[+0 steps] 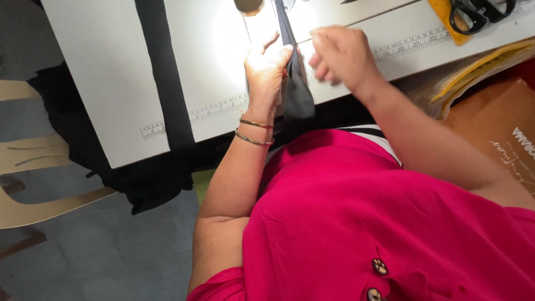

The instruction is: Sewing black fabric straps using an industrial sewing machine

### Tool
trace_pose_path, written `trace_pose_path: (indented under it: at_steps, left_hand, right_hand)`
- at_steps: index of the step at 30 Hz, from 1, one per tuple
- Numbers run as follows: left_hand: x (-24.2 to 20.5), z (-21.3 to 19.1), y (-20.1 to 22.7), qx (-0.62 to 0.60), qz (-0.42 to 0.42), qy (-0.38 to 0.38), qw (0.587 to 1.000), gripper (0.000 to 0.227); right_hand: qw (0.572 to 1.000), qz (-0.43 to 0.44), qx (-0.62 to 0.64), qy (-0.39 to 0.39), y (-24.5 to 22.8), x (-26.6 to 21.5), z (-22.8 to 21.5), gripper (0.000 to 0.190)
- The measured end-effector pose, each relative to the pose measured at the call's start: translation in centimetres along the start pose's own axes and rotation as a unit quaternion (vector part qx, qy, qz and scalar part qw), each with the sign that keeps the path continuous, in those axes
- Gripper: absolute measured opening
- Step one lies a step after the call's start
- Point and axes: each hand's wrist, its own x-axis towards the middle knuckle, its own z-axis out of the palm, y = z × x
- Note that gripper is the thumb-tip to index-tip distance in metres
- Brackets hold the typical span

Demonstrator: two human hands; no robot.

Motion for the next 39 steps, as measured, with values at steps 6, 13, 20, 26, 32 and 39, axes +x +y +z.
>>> trace_pose_path:
  at_steps: [6,13,20,26,32,39]
  left_hand:
    - [-0.8,0.3,0.3,0.027,-0.054,0.044,0.997,0.044]
    - [-2.5,-0.5,-0.8,0.032,-0.005,-0.027,0.999,0.037]
    - [-2.0,-2.3,1.3,0.29,0.19,-0.042,0.937,0.015]
    - [5.6,-5.0,-2.4,0.61,0.426,-0.023,0.668,0.053]
    - [4.0,-1.9,3.4,0.566,0.572,-0.021,0.593,0.015]
    - [2.4,-3.2,0.0,0.615,0.563,-0.051,0.55,0.03]
  right_hand:
    - [0.992,0.103,0.07,-0.027,0.7,5.8,3.0,0.032]
    - [0.992,0.064,0.093,0.053,4.9,5.5,4.8,0.044]
    - [0.995,0.078,0.018,0.052,1.8,2.4,4.7,0.025]
    - [0.986,0.137,0.085,0.036,-0.5,1.5,4.6,0.016]
    - [0.997,0.055,-0.049,0.032,1.5,1.9,4.4,0.059]
    - [0.983,-0.092,-0.158,-0.011,2.5,1.8,4.3,0.067]
